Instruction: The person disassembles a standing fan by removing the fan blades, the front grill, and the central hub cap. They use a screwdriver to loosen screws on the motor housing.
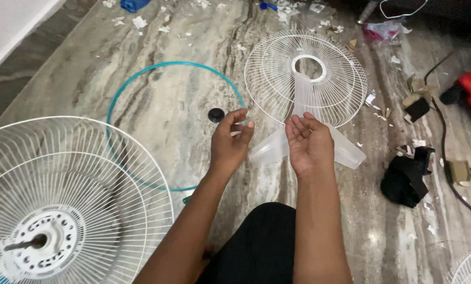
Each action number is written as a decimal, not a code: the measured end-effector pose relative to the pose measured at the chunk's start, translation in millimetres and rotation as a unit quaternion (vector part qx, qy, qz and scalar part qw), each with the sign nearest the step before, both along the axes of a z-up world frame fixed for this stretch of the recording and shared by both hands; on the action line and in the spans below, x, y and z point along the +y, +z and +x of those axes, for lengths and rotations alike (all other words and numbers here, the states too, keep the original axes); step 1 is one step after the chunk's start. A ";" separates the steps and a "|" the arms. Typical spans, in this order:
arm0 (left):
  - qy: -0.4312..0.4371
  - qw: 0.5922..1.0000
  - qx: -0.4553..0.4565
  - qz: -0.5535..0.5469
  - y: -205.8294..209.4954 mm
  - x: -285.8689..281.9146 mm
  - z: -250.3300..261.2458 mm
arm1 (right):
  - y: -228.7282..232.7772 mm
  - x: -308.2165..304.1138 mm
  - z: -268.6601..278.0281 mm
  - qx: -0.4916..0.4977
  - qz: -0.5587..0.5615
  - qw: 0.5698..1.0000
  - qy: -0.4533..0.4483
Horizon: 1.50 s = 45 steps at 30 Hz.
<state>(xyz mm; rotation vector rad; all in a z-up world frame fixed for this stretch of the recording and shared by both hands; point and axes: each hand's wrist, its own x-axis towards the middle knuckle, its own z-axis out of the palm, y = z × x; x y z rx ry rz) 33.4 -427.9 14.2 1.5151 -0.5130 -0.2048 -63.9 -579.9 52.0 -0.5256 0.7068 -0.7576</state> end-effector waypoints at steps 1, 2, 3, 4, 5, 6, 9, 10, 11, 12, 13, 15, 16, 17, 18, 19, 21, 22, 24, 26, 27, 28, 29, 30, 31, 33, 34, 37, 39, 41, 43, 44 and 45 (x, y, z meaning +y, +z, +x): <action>0.010 1.000 -0.003 -0.005 11.7 10.1 -0.2 | 8.4 10.4 3.5 0.003 -0.016 1.000 0.023; 0.021 1.000 -0.005 -0.010 23.1 21.2 -0.6 | 16.3 20.6 6.8 0.005 -0.032 0.998 0.045; 0.032 0.999 -0.006 -0.015 32.6 33.4 -2.9 | 22.5 31.3 8.8 0.010 -0.048 0.996 0.069; 0.037 0.999 -0.009 -0.025 41.7 45.7 -5.6 | 28.1 41.8 10.3 0.006 -0.064 0.994 0.083; 0.042 0.998 -0.014 -0.034 52.1 59.0 -6.6 | 33.9 52.7 13.3 0.000 -0.079 0.992 0.096; 0.047 0.998 -0.020 -0.043 62.1 72.4 -7.5 | 38.8 64.1 16.3 -0.007 -0.095 0.989 0.110; 0.047 0.992 -0.059 -0.096 84.6 116.7 -9.2 | 46.6 97.5 23.5 -0.020 -0.128 0.978 0.161; 0.060 0.992 -0.064 -0.089 91.5 131.9 -9.7 | 49.1 107.7 27.1 -0.020 -0.144 0.972 0.182; 0.073 0.992 -0.066 -0.083 95.9 148.8 -10.7 | 49.9 118.8 30.4 -0.016 -0.160 0.966 0.203; 0.085 0.991 -0.067 -0.076 99.4 164.5 -11.9 | 50.6 129.4 32.9 -0.013 -0.177 0.958 0.224; 0.100 0.990 -0.069 -0.074 103.2 178.3 -13.8 | 52.3 138.8 34.5 -0.010 -0.191 0.951 0.245; 0.130 0.987 -0.070 -0.068 107.7 206.7 -19.7 | 54.8 159.1 36.8 -0.005 -0.219 0.933 0.285; 0.142 0.985 -0.080 -0.057 108.6 220.7 -23.6 | 55.6 170.1 37.8 -0.007 -0.241 0.921 0.306; 0.154 0.983 -0.091 -0.048 109.6 233.2 -27.1 | 57.3 180.1 39.3 -0.010 -0.264 0.907 0.326; 0.167 0.980 -0.102 -0.038 110.5 245.8 -30.0 | 58.6 190.1 40.5 -0.014 -0.288 0.893 0.346; 0.180 0.976 -0.117 -0.024 110.7 258.3 -32.9 | 58.9 199.9 40.4 -0.011 -0.312 0.879 0.359; 0.207 0.967 -0.145 0.005 109.3 284.9 -38.2 | 57.0 220.6 39.5 -0.003 -0.360 0.850 0.385; 0.221 0.964 -0.151 0.009 107.4 297.8 -40.6 | 55.2 231.1 39.1 -0.006 -0.365 0.842 0.398; 0.249 0.954 -0.164 0.017 102.5 324.9 -43.3 | 50.3 252.9 39.9 -0.014 -0.374 0.825 0.423; 0.300 0.940 -0.160 0.029 95.9 350.4 -44.2 | 46.0 273.2 38.8 -0.024 -0.407 0.801 0.438; 0.324 0.932 -0.159 0.036 92.0 362.9 -43.3 | 44.1 283.7 38.9 -0.031 -0.423 0.789 0.445; 0.343 0.920 -0.177 0.068 87.2 374.5 -43.4 | 42.4 293.8 38.5 -0.029 -0.451 0.771 0.448; 0.361 0.907 -0.195 0.100 81.2 383.8 -45.3 | 41.0 302.1 36.4 -0.028 -0.479 0.753 0.450; 0.378 0.892 -0.211 0.131 75.2 392.1 -46.8 | 39.8 309.8 34.0 -0.026 -0.506 0.734 0.452; 0.364 0.898 -0.210 0.128 70.1 400.2 -46.0 | 38.7 317.9 32.1 -0.009 -0.539 0.709 0.455; 0.337 0.911 -0.206 0.121 59.9 412.0 -45.1 | 36.8 330.9 26.7 0.025 -0.602 0.654 0.457; 0.317 0.918 -0.206 0.118 54.5 413.9 -45.2 | 36.6 334.8 25.3 0.020 -0.628 0.628 0.458; 0.258 0.941 -0.185 0.116 41.1 417.8 -49.0 | 33.6 350.5 19.0 0.016 -0.683 0.565 0.462; 0.217 0.959 -0.149 0.106 35.9 415.1 -49.5 | 32.6 355.1 15.1 0.034 -0.706 0.540 0.457; 0.234 0.953 -0.154 0.113 32.0 413.5 -49.7 | 31.0 357.4 12.6 0.025 -0.707 0.546 0.448; 0.243 0.945 -0.170 0.136 28.3 413.4 -52.5 | 29.2 359.4 10.7 0.027 -0.708 0.550 0.443; 0.245 0.939 -0.185 0.155 26.7 413.9 -54.3 | 28.8 360.3 11.0 0.032 -0.709 0.549 0.442; 0.246 0.933 -0.199 0.173 25.0 414.0 -56.0 | 28.4 361.1 11.7 0.038 -0.710 0.549 0.440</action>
